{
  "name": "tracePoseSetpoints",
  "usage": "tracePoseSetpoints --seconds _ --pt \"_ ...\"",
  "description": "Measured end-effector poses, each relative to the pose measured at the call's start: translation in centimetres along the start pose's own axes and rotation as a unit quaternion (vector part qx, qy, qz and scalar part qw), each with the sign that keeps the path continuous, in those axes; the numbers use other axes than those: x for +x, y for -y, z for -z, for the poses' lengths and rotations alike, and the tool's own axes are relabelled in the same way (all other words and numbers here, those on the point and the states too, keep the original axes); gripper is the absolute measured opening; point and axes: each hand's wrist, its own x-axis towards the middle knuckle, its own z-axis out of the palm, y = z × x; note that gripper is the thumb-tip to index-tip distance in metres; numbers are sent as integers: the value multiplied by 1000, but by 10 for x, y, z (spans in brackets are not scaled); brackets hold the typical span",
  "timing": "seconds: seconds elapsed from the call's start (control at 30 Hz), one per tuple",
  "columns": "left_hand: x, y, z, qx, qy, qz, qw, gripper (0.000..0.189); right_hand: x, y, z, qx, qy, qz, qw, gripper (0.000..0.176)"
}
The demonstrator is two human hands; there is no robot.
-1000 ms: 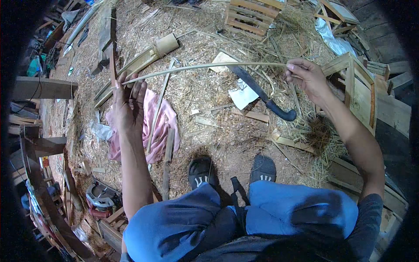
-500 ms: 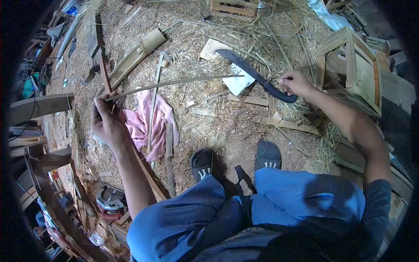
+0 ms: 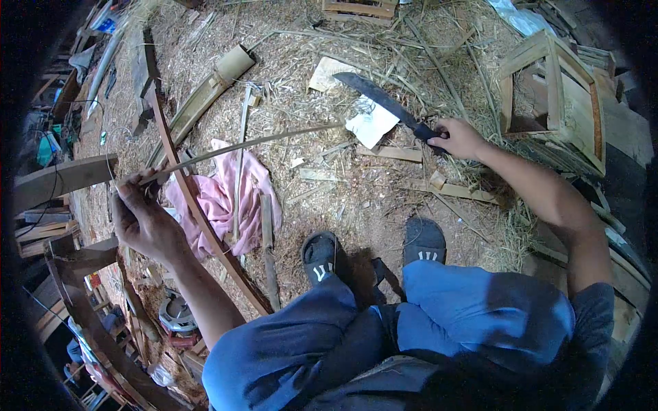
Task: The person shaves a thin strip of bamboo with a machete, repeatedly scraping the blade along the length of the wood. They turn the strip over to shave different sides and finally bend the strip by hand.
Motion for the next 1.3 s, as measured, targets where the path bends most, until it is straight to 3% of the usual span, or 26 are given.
tracePoseSetpoints --seconds 0.1,0.33,0.4,0.53,0.63,0.8,0.87,1.0,1.07,1.2,1.27,1.3 --pt "-6 -3 -5 84 -1 -6 996 34 -3 2 0 -30 -24 32 999 44" --pt "-7 -6 -12 74 19 3 997 30 -9 11 -2 -38 -12 9 999 48" --pt "-8 -10 -16 62 22 -3 998 29 -13 17 -9 -113 -31 32 993 46" --pt "-10 -17 -24 59 19 -40 997 29 -16 25 -20 -123 -79 78 986 42" --pt "-16 -27 -37 31 5 -66 997 30 -17 60 -16 108 -5 -93 990 32" --pt "-19 -36 -47 62 45 -74 994 30 -37 96 -5 300 23 -115 947 25" --pt "-20 -38 -51 57 39 -78 995 30 -44 109 -1 321 -41 -29 946 30" --pt "-19 -52 -58 34 68 -78 994 30 -68 154 7 358 -57 64 930 44" --pt "-21 -64 -58 87 112 -45 989 29 -83 182 14 357 -69 117 924 48" --pt "-32 -76 -68 52 106 -13 993 29 -95 221 18 387 8 204 899 42" --pt "-35 -75 -69 36 120 -33 992 28 -103 234 19 370 -7 254 894 36" --pt "-39 -75 -71 29 112 -24 993 28 -103 236 10 367 -58 279 886 35"
